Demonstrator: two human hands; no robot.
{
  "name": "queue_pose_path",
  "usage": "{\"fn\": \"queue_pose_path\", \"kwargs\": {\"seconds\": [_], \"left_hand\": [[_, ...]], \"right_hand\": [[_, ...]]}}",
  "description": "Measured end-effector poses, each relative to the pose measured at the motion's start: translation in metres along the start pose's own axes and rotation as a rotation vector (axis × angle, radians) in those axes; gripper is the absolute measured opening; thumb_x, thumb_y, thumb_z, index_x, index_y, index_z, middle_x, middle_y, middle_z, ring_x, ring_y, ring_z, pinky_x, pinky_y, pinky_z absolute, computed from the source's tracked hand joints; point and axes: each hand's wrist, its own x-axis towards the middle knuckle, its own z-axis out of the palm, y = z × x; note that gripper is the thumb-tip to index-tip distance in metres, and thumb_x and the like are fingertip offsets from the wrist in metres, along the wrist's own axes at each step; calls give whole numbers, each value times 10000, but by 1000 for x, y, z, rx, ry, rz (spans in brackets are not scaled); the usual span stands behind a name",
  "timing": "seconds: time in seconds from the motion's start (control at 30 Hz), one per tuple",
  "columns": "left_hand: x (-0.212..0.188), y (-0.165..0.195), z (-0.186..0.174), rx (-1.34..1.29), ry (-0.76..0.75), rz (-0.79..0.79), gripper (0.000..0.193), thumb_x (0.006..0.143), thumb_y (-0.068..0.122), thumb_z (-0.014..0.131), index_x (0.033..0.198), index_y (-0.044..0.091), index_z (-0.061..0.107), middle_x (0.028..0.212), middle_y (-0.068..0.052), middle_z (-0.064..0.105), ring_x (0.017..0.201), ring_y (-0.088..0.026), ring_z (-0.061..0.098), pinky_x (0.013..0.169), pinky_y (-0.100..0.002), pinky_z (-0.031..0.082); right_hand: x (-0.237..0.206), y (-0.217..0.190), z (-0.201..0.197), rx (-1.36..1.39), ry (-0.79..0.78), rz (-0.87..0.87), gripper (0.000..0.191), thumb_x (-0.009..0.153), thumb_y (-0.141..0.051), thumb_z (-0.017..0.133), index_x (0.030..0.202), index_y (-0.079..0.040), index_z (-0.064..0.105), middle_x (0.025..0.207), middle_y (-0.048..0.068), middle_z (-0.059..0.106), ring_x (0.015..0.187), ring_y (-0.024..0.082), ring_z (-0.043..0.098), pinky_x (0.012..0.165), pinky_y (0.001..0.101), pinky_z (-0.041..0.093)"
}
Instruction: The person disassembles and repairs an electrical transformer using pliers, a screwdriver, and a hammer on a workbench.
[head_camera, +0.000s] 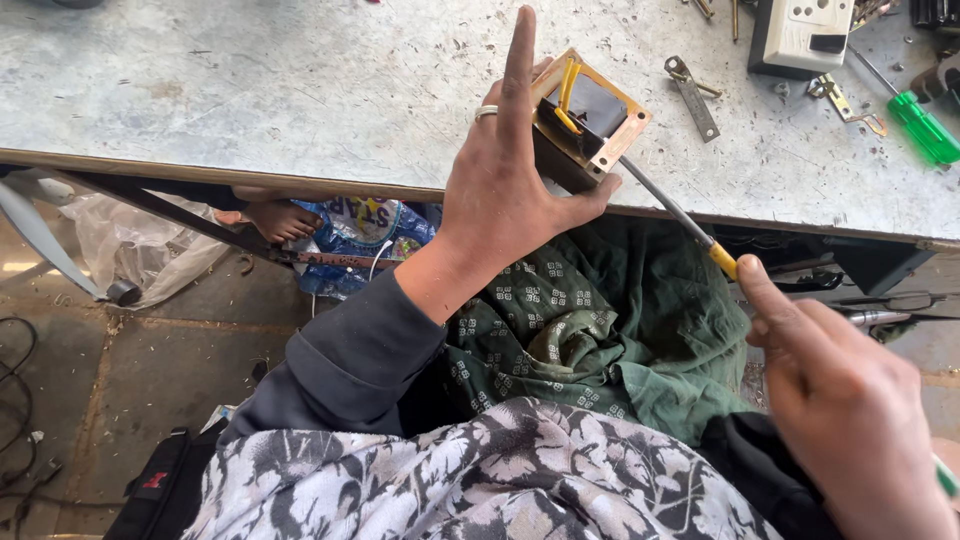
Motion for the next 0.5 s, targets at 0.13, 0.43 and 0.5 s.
{"fn": "queue_pose_path", "kwargs": {"seconds": [0.13, 0.43, 0.5], "left_hand": [[3, -4, -2, -70, -110, -76, 1341, 838, 434, 948, 1625, 183, -107, 1453, -279, 503, 1281, -392, 622, 1140, -443, 558], [4, -2, -8, -123, -87, -71, 1381, 779, 398, 978, 1620, 163, -92, 1454, -261, 496, 1344, -423, 577, 1176, -493, 485], [3, -1, -8, -149, -107, -79, 1339, 817, 397, 966, 1630, 155, -70, 1480, -245, 500, 1354, -404, 584, 1187, -479, 500]], "right_hand": [[41, 36, 10, 723, -286, 319, 553, 966, -15, 590, 1489, -185, 648, 836, 78, 696, 711, 116, 549, 642, 321, 446], [10, 23, 7, 228, -22, 45, 580, 917, -22, 590, 1456, -234, 623, 901, 48, 737, 749, 144, 688, 717, 321, 546], [5, 5, -9, 65, -12, 87, 585, 924, -32, 602, 1466, -254, 626, 910, 46, 733, 729, 177, 697, 694, 341, 550]]}}
